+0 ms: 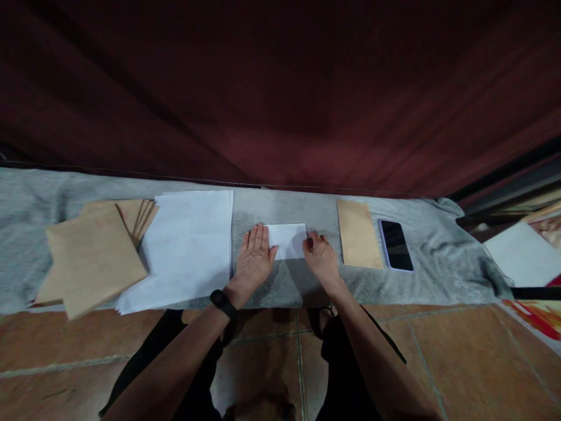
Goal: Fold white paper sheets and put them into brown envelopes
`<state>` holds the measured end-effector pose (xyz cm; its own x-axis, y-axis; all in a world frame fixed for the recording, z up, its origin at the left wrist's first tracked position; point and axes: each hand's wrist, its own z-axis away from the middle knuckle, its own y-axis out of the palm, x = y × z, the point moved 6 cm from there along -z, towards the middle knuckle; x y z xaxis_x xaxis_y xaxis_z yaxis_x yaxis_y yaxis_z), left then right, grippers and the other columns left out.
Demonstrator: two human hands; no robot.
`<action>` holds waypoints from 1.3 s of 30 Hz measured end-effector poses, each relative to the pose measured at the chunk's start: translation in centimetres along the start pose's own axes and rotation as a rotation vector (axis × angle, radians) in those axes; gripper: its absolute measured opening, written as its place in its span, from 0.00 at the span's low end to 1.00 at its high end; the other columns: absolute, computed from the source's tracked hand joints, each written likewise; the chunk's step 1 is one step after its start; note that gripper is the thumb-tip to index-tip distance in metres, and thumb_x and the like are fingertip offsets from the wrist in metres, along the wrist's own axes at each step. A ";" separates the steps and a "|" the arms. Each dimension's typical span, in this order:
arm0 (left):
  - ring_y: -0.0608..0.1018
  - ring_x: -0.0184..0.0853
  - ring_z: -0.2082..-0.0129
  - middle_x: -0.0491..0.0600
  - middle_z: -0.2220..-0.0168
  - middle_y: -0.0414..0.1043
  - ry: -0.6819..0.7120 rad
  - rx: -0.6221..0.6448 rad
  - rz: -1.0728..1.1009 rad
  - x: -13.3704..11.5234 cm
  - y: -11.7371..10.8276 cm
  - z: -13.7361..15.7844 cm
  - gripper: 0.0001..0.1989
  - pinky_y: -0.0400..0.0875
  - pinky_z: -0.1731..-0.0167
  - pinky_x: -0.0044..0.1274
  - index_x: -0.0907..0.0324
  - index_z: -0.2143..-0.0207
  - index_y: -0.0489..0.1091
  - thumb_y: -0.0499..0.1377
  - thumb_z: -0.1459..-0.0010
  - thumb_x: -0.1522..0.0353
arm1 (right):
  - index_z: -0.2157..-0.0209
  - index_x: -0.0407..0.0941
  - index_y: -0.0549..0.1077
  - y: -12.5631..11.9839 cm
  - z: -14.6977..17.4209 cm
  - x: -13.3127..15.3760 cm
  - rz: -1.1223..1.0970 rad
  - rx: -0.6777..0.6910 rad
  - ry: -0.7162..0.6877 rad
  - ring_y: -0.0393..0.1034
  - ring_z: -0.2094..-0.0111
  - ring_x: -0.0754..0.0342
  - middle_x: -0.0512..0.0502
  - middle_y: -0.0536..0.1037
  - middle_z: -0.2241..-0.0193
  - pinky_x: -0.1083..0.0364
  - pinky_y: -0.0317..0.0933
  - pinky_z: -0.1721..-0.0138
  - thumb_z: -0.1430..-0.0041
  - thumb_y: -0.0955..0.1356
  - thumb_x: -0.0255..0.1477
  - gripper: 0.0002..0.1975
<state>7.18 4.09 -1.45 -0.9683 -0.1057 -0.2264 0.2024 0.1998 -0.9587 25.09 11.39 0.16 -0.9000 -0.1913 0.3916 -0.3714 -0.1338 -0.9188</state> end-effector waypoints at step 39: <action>0.76 0.31 0.74 0.41 0.73 0.73 -0.564 -0.068 1.170 4.3 0.1 -1.0 0.26 0.70 0.70 0.23 0.59 0.48 0.74 0.64 0.53 0.72 | 0.61 0.47 0.78 0.2 -1.2 -2.5 -0.269 0.036 0.026 0.76 0.63 0.49 0.47 0.81 0.68 0.55 0.65 0.62 0.39 0.65 0.29 0.09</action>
<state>2.89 4.67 -2.37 -0.0253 -0.2259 -0.9738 0.8560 0.4983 -0.1378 26.96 13.00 -1.03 -0.7760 -0.1195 0.6194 -0.5897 -0.2113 -0.7795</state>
